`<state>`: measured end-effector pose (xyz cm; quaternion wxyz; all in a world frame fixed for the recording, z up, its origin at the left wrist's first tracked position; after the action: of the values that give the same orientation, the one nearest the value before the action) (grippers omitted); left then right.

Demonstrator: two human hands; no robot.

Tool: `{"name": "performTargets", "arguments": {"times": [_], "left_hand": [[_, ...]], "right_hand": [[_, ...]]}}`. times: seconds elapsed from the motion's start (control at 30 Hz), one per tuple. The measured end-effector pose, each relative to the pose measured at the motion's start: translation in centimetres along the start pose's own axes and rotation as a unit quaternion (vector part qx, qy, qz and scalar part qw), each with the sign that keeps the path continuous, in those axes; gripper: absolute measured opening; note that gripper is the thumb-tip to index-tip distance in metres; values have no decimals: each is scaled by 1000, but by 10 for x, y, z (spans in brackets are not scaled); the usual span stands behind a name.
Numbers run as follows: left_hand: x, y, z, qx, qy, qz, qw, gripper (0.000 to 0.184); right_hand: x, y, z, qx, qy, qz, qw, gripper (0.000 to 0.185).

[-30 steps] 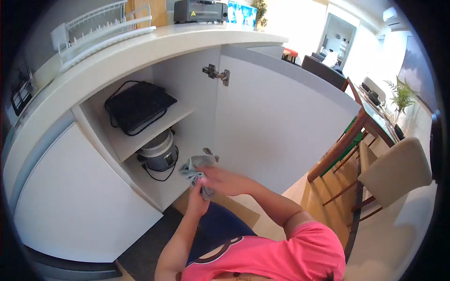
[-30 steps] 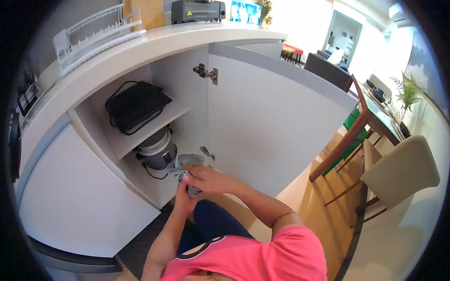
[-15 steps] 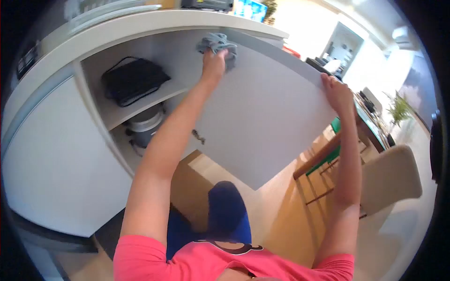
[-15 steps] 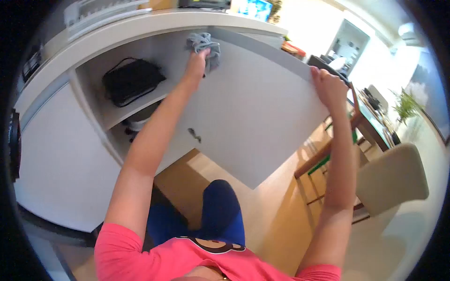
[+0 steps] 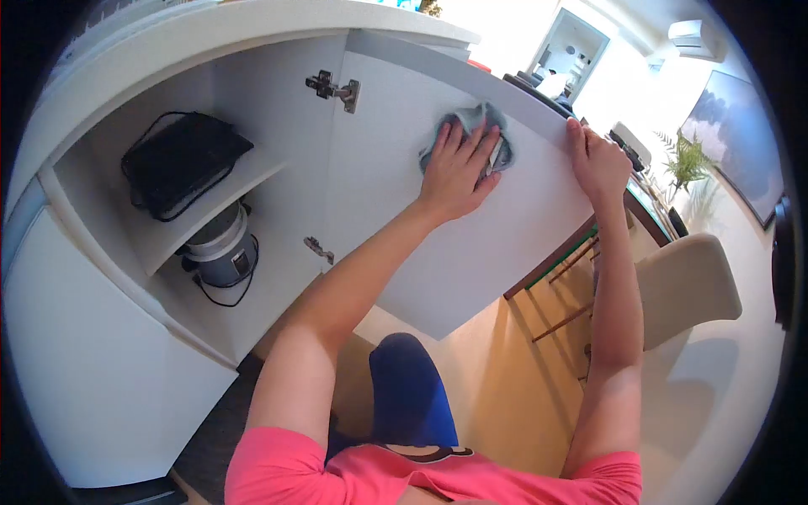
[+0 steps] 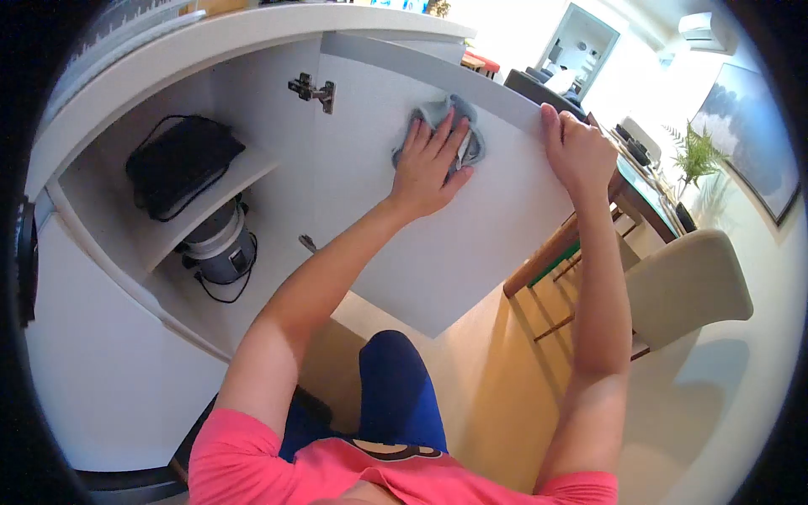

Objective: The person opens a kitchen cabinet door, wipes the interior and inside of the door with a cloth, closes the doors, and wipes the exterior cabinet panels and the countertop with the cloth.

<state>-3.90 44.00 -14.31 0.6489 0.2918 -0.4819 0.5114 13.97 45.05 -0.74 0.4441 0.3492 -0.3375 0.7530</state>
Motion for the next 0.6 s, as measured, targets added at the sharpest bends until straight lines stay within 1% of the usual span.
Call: {"name": "performTargets", "arguments": {"times": [0.03, 0.07, 0.13, 0.17, 0.2, 0.27, 0.3, 0.37, 0.43, 0.5, 0.53, 0.6], "left_hand": [[-2, -7, -5, 1, 48, -25, 999, 73], [2, -1, 1, 15, 16, -3, 1000, 72], [18, 34, 17, 48, -48, 38, 997, 70], [25, 59, 22, 37, -116, 84, 989, 70], [29, 84, 26, 28, -183, 130, 974, 71], [31, 116, 34, -52, -234, 234, 942, 72], [33, 118, 32, -23, -225, 258, 939, 70], [36, 117, 26, 36, -208, 305, 929, 67], [36, 55, 20, -25, -254, 188, 948, 71], [34, -17, -1, 36, -127, 110, 985, 67], [23, -54, -11, -7, -116, 60, 991, 60], [-7, -111, -42, -72, -24, -101, 992, 56]], "right_hand": [[0, 0, 0, 6, -4, 21, 1000, 56], [-1, -1, 0, 3, -5, 17, 1000, 56], [-1, -2, 1, -1, -8, 8, 1000, 57], [-1, -3, -1, -14, -7, 15, 1000, 60], [-2, -3, -2, -18, 10, -1, 1000, 62], [-1, -2, -3, -27, 42, -28, 998, 67], [0, -7, -7, -31, 74, -45, 996, 74], [1, -8, -6, -6, 89, -32, 995, 78], [3, -10, -8, 18, 110, -33, 993, 80], [5, -15, -9, 35, 138, -44, 989, 82], [6, -16, -11, 39, 158, -43, 986, 83], [10, -18, -14, 47, 197, -42, 978, 83]]}}
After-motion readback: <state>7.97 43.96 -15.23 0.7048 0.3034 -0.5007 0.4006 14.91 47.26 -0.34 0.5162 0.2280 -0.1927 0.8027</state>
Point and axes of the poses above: each hand's wrist, its own x-axis towards the middle knuckle, its own z-axis out of the back of the hand, y = z × x, the point moved 5 cm from there along x, towards the middle knuckle, and after that the axes turned 2 degrees about x, right-handed, at the moved point
